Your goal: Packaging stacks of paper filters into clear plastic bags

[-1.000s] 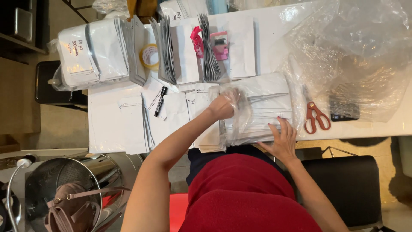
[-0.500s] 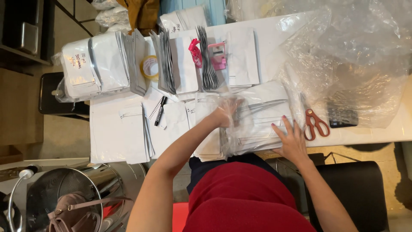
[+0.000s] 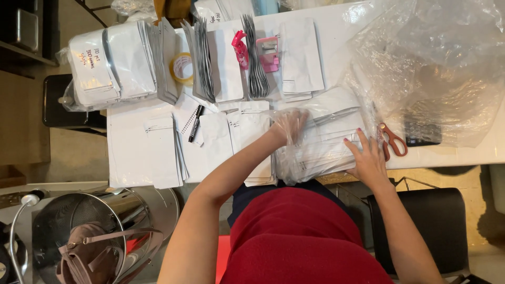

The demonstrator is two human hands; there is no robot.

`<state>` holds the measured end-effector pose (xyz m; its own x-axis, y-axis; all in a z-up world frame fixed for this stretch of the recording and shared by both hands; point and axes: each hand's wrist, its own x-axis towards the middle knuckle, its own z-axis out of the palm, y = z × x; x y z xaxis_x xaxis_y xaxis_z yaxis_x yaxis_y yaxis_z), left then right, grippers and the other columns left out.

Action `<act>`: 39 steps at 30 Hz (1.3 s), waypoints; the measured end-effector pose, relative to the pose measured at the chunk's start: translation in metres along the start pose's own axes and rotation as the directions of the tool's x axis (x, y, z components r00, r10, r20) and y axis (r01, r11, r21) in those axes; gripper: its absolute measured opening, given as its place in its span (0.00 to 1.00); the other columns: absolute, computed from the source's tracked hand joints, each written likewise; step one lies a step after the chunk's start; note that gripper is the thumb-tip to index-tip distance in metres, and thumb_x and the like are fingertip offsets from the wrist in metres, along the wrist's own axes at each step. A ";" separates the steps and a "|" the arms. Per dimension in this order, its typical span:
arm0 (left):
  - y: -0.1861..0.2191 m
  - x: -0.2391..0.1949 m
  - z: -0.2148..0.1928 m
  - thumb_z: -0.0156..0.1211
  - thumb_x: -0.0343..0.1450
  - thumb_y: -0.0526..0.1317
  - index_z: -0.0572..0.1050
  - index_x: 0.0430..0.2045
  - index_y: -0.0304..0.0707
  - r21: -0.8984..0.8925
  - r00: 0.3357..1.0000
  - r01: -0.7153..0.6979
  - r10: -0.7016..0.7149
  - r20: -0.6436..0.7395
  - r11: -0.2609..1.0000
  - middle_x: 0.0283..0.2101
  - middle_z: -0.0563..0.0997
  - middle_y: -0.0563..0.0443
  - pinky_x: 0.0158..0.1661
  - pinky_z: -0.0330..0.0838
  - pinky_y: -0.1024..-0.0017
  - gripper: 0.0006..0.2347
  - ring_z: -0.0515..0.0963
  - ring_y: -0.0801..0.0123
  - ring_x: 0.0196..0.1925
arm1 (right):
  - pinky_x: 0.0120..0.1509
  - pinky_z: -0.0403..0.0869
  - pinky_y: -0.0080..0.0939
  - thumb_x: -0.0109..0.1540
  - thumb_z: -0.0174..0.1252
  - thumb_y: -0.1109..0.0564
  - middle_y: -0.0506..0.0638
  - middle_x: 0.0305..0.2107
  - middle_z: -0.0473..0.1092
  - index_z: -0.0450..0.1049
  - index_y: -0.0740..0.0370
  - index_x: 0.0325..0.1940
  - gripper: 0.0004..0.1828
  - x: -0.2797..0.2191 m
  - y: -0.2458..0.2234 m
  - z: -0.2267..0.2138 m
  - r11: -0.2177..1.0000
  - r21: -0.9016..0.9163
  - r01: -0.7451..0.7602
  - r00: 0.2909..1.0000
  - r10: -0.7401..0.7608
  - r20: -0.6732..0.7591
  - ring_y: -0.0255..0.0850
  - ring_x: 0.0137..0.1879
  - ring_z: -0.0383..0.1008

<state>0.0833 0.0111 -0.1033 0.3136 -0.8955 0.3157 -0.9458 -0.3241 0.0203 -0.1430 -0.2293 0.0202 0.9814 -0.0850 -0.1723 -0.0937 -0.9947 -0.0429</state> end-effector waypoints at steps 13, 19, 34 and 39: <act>0.048 0.044 -0.048 0.61 0.65 0.39 0.60 0.63 0.43 0.219 0.816 0.416 -0.468 0.339 0.883 0.48 0.74 0.37 0.36 0.75 0.55 0.29 0.79 0.46 0.45 | 0.74 0.39 0.86 0.45 0.67 0.24 0.56 0.78 0.35 0.49 0.40 0.79 0.64 0.030 -0.071 -0.054 0.950 0.311 0.010 0.996 -0.038 0.084 0.68 0.81 0.31; 0.046 0.040 -0.012 0.54 0.68 0.37 0.74 0.47 0.41 0.241 0.927 0.374 -0.355 -0.119 0.896 0.37 0.76 0.36 0.30 0.77 0.50 0.13 0.81 0.40 0.38 | 0.74 0.34 0.86 0.40 0.72 0.26 0.64 0.78 0.30 0.44 0.47 0.82 0.74 0.040 -0.084 -0.041 0.921 0.388 -0.046 0.993 0.000 0.119 0.69 0.81 0.28; 0.078 0.079 -0.092 0.66 0.59 0.38 0.75 0.36 0.31 0.331 0.873 0.391 -0.459 0.161 0.859 0.33 0.74 0.29 0.31 0.75 0.38 0.14 0.79 0.29 0.37 | 0.76 0.33 0.81 0.50 0.70 0.39 0.70 0.75 0.36 0.34 0.56 0.82 0.69 0.047 -0.088 -0.018 0.860 0.487 -0.153 0.985 0.175 0.001 0.67 0.81 0.31; 0.066 0.082 -0.004 0.52 0.68 0.38 0.75 0.33 0.34 0.401 0.821 0.400 -0.517 0.242 0.824 0.29 0.71 0.43 0.31 0.69 0.48 0.07 0.72 0.50 0.33 | 0.76 0.32 0.80 0.50 0.73 0.42 0.69 0.75 0.36 0.31 0.56 0.82 0.71 0.045 -0.089 -0.022 0.843 0.499 -0.198 0.979 0.197 0.056 0.65 0.81 0.30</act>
<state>0.0461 -0.0830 -0.0723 0.7665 -0.6419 0.0195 -0.6201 -0.7477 -0.2375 -0.0871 -0.1455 0.0380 0.9327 -0.2755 -0.2325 -0.3573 -0.7931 -0.4934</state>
